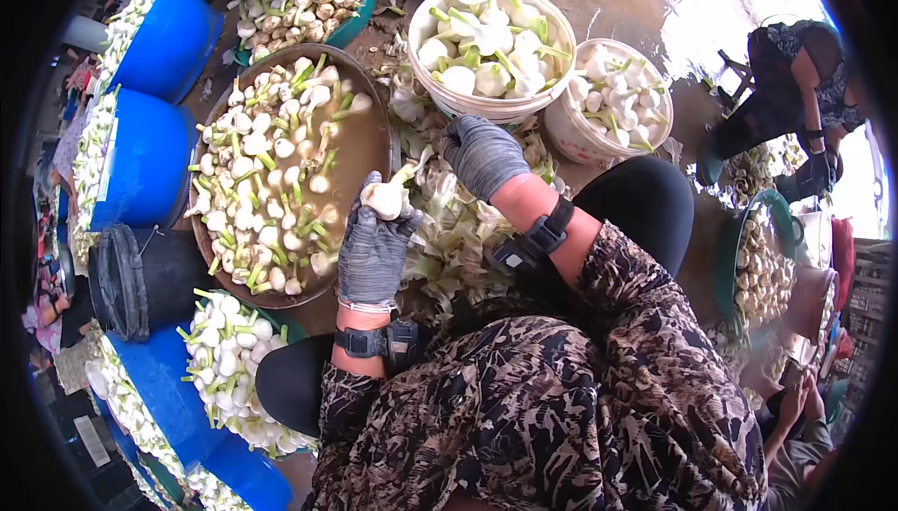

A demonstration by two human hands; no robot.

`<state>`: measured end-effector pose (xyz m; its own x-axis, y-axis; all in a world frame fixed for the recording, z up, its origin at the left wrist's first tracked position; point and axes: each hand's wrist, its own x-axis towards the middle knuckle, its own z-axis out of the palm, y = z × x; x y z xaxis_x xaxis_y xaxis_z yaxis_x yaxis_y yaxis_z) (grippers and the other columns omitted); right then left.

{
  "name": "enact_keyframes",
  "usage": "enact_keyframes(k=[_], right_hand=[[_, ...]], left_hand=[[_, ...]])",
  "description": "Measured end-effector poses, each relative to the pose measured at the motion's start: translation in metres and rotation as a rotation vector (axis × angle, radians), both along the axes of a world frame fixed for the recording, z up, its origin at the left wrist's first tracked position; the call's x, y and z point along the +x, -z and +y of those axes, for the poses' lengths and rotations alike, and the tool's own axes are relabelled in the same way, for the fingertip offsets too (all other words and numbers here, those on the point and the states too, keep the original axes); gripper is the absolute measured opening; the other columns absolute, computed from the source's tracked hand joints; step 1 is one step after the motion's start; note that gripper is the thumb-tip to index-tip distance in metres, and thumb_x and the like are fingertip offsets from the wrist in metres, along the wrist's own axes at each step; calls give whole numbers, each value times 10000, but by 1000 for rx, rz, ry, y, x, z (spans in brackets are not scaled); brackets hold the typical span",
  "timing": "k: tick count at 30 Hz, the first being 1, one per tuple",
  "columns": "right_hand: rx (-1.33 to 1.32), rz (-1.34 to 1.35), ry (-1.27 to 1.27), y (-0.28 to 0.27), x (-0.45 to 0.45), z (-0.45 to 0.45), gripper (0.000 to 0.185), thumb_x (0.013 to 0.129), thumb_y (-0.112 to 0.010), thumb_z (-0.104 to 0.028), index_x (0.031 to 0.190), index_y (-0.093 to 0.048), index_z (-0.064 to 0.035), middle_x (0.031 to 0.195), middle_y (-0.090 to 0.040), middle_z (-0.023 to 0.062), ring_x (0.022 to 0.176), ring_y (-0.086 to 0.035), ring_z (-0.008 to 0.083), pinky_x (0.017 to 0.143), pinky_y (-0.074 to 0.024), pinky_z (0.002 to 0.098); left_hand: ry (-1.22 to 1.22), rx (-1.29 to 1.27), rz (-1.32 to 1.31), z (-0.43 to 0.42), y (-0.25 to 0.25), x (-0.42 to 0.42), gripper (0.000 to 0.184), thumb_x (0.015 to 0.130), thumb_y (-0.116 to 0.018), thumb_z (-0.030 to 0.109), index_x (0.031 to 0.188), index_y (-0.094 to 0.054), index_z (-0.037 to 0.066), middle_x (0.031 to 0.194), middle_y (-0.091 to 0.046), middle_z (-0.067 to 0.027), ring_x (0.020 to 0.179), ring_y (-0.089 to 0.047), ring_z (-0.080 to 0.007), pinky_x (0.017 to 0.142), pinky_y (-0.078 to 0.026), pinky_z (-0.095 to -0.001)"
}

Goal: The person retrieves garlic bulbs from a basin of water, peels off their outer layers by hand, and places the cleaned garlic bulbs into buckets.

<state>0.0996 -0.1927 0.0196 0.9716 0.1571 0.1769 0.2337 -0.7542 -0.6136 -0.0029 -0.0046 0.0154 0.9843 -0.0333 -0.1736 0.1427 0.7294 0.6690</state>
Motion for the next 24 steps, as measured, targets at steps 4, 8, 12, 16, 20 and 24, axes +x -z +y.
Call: enact_keyframes(k=[4,8,12,16,20,24], right_hand=[[271,-278,-318,-44,-20,10,123,836,-656,-189,899,-645,-84,838,-650,136,818,-620,358,741,-499,441],[116,-301,-482,-49,-36,19,151,720,-687,-133,852,-632,-85,776,-598,101,771,-587,318,709,-472,424],[74,-355,-451,-54,-40,27,103,723,-701,-124,807,-645,-101,706,-590,106,674,-588,318,645,-489,430],[-30,-217,-391,-42,-44,26,117,730,-714,-91,811,-634,-66,717,-616,134,669,-609,328,640,-496,413],[167,269,-293,-41,-45,23,140,835,-651,-142,847,-622,-6,815,-657,171,736,-631,330,674,-512,406],[346,466,-228,-25,-46,20,178,876,-648,-175,926,-637,-5,814,-660,164,718,-630,269,680,-507,374]], left_hand=[[41,-98,75,-6,-3,1,456,969,-560,347,1288,-498,28,1133,-570,-81,1007,-567,-199,952,-475,-391],[142,395,61,-9,-13,2,446,944,-571,476,1062,-596,47,1008,-597,-23,968,-547,-150,894,-468,-332],[199,393,-5,-4,-6,-4,521,978,-546,399,1336,-508,23,1235,-567,-14,1069,-518,-115,934,-435,-275],[284,524,-84,1,3,0,426,999,-514,269,1329,-502,0,1238,-590,-39,1102,-532,-127,970,-422,-280],[300,869,-277,10,-12,-5,319,975,-502,150,1257,-535,2,1161,-612,-42,1066,-545,-136,937,-445,-291],[172,962,-349,0,17,1,290,939,-527,106,1210,-545,5,1125,-612,-38,1038,-551,-145,900,-461,-289]])
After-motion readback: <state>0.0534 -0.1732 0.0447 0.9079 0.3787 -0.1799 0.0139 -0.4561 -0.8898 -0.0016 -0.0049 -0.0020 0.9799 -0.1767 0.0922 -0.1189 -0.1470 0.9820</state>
